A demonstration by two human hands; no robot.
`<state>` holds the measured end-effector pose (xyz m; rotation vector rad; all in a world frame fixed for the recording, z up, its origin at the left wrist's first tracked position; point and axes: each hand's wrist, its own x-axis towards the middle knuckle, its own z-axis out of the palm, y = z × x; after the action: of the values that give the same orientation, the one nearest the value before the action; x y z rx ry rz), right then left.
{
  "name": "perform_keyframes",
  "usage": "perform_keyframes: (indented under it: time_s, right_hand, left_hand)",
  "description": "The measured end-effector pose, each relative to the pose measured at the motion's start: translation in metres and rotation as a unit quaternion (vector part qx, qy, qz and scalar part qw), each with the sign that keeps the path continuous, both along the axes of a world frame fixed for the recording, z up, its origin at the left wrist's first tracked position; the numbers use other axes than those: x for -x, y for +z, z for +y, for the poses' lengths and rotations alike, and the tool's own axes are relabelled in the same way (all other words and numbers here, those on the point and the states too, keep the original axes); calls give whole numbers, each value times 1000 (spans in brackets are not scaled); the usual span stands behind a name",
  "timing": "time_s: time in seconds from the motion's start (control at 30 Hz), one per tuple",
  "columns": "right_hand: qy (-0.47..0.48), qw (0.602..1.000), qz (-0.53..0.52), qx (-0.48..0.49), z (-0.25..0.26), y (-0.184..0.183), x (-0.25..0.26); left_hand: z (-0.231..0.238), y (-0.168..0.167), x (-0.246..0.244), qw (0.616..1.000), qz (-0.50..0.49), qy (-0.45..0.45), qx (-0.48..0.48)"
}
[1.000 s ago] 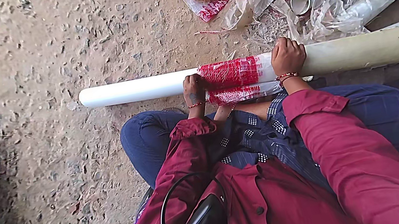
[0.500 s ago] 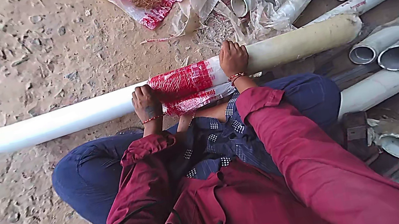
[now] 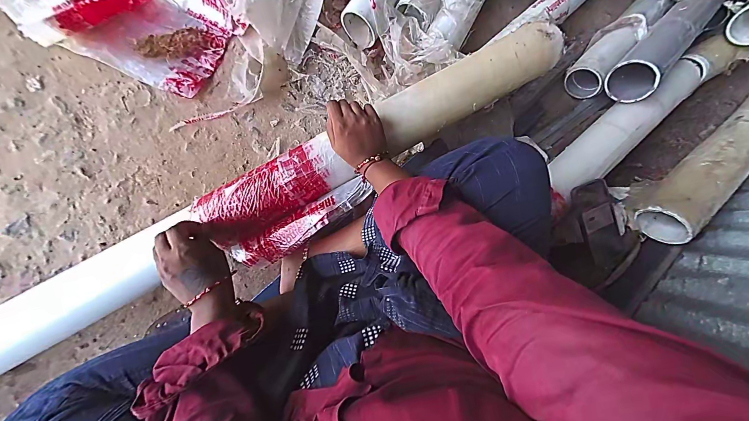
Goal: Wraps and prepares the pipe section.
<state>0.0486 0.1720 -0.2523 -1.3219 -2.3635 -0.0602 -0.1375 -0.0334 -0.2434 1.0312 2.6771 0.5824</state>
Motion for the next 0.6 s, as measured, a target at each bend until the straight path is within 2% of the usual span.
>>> perform_keyframes:
  time_s: [0.2, 0.4, 0.6]
  right_hand:
    - [-5, 1000, 4, 6, -2, 3, -3]
    - [9, 999, 15, 51, -3, 5, -3]
    - [5, 1000, 2, 14, -2, -1, -7]
  left_hand:
    - [6, -9, 2, 997, 50, -26, 55]
    - [5, -7, 11, 998, 13, -54, 24]
    - [-1, -12, 10, 994, 27, -101, 29]
